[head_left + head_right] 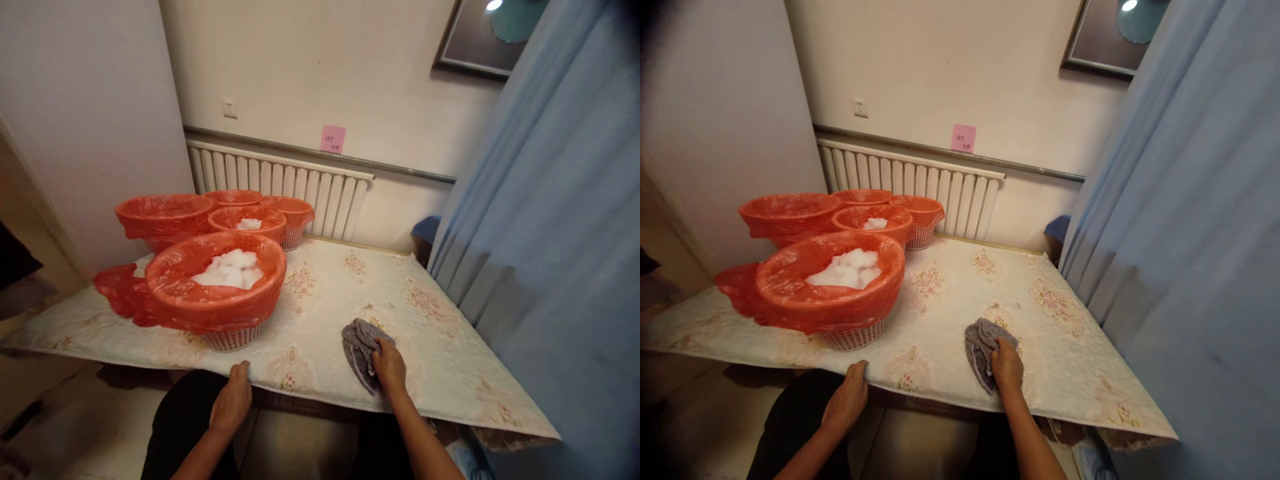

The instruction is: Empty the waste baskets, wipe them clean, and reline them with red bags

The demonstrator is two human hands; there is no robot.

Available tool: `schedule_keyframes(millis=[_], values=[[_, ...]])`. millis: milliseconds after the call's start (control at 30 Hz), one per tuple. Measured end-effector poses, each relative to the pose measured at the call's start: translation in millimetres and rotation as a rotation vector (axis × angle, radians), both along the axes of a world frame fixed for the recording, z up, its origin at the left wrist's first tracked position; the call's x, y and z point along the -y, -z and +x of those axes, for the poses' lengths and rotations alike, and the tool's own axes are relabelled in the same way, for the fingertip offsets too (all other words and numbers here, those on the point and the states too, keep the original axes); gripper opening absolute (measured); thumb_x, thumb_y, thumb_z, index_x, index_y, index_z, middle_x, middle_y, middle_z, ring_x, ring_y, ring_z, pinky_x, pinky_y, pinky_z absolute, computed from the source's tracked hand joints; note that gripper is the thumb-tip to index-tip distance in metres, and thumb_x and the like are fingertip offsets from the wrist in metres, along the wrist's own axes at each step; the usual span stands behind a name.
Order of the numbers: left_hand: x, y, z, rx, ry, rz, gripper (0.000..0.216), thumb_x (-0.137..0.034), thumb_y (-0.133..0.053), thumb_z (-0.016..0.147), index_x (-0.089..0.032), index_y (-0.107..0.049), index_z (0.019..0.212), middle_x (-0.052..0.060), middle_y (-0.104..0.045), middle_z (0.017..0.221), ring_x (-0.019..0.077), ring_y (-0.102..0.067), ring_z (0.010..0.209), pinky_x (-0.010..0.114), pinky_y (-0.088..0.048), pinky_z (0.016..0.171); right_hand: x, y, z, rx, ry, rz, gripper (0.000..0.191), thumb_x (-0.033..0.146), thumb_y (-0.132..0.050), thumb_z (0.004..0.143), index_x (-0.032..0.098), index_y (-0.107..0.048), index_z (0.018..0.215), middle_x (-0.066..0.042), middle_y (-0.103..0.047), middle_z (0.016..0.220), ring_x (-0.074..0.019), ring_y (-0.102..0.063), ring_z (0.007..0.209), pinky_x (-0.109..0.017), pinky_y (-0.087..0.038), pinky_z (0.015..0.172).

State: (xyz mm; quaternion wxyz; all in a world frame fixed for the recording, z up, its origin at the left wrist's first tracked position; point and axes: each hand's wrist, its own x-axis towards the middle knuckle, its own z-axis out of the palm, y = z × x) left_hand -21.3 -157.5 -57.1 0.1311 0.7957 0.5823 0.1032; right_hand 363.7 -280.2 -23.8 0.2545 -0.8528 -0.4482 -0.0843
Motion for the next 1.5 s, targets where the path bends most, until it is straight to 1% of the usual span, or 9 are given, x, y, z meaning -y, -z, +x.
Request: schedule_keyframes(millis=[100, 233, 367, 500, 700, 833, 1000, 1300, 1500], values=[[-1.4, 3.5, -0.2, 0.012, 0.002, 0.017, 0.034, -0.009, -0.027, 0.091, -0.018, -0.04, 0.121, 0.013, -0.053, 0.119, 0.0205, -0.063, 0.102, 0.032, -0.043, 0.089, 17.8, 2.1, 10.5, 0.014, 0.025, -0.017, 0.041, 0.018, -0.04, 0.08, 0.015, -0.062, 0.115, -0.009, -0.067, 0.111, -0.0239, -0.065, 0.098, -0.033, -0.048, 0.084], [-2.6, 6.8, -0.9, 0.006, 0.012, 0.04, 0.033, -0.011, -0.027, 0.091, -0.017, -0.04, 0.121, 0.013, -0.053, 0.12, 0.0207, -0.064, 0.099, 0.033, -0.044, 0.087, 35.0, 21.4, 20.6, -0.012, 0.0, -0.042, 0.043, 0.019, -0.041, 0.08, 0.014, -0.061, 0.118, -0.01, -0.066, 0.115, -0.0235, -0.063, 0.105, -0.032, -0.047, 0.089], [-1.8, 5.5, -0.8, 0.005, 0.011, 0.031, 0.032, -0.011, -0.028, 0.091, -0.019, -0.039, 0.12, 0.012, -0.052, 0.12, 0.0207, -0.064, 0.102, 0.032, -0.044, 0.087, 40.6, 45.0, 21.6, -0.045, 0.019, -0.007, 0.044, 0.022, -0.04, 0.083, 0.013, -0.061, 0.121, -0.011, -0.065, 0.12, -0.023, -0.063, 0.105, -0.034, -0.047, 0.091], [-0.1, 2.3, 0.2, 0.003, 0.008, 0.014, 0.032, -0.012, -0.029, 0.09, -0.018, -0.036, 0.121, 0.012, -0.051, 0.122, 0.0223, -0.064, 0.103, 0.034, -0.044, 0.089, 40.6, 55.8, 16.1, -0.025, 0.09, 0.028, 0.043, 0.024, -0.039, 0.086, 0.016, -0.06, 0.122, -0.009, -0.065, 0.12, -0.0228, -0.065, 0.101, -0.035, -0.05, 0.087], [-0.5, 1.6, 1.7, 0.008, 0.016, 0.022, 0.032, -0.01, -0.028, 0.09, -0.018, -0.036, 0.12, 0.013, -0.051, 0.121, 0.0225, -0.062, 0.108, 0.033, -0.043, 0.091, 44.1, 58.5, 9.7, 0.037, 0.062, 0.083, 0.042, 0.025, -0.037, 0.087, 0.015, -0.059, 0.122, -0.01, -0.066, 0.115, -0.0223, -0.063, 0.101, -0.033, -0.049, 0.086], [-1.3, 4.2, 1.6, -0.005, 0.016, 0.012, 0.032, -0.012, -0.028, 0.091, -0.018, -0.035, 0.122, 0.013, -0.051, 0.123, 0.0231, -0.062, 0.107, 0.034, -0.043, 0.091, 45.0, 59.9, 7.1, 0.041, 0.07, 0.116, 0.042, 0.025, -0.036, 0.088, 0.014, -0.059, 0.121, -0.01, -0.066, 0.112, -0.0222, -0.064, 0.098, -0.033, -0.049, 0.083], [-1.4, 5.4, 1.2, 0.014, 0.029, 0.043, 0.033, -0.011, -0.028, 0.091, -0.017, -0.036, 0.121, 0.014, -0.05, 0.124, 0.0222, -0.059, 0.114, 0.033, -0.042, 0.095, 43.2, 62.5, 6.7, 0.052, 0.09, 0.128, 0.043, 0.027, -0.036, 0.088, 0.013, -0.06, 0.12, -0.011, -0.066, 0.108, -0.0229, -0.063, 0.094, -0.033, -0.049, 0.08], [-1.8, 12.8, -0.9, 0.093, 0.048, -0.001, 0.038, -0.011, -0.028, 0.091, -0.016, -0.033, 0.129, 0.017, -0.048, 0.133, 0.0233, -0.052, 0.124, 0.037, -0.04, 0.101, 52.2, 65.1, 6.3, -0.018, 0.026, 0.203, 0.043, 0.032, -0.036, 0.089, 0.012, -0.06, 0.119, -0.013, -0.065, 0.103, -0.0251, -0.06, 0.096, -0.037, -0.046, 0.087], [-1.9, 15.1, -1.5, 0.122, 0.042, -0.02, 0.041, -0.011, -0.029, 0.091, -0.013, -0.036, 0.131, 0.019, -0.048, 0.135, 0.0249, -0.052, 0.124, 0.038, -0.042, 0.1, 55.3, 64.4, -1.1, -0.021, 0.038, 0.188, 0.043, 0.031, -0.036, 0.089, 0.011, -0.06, 0.119, -0.013, -0.064, 0.098, -0.0261, -0.059, 0.094, -0.038, -0.046, 0.086]])
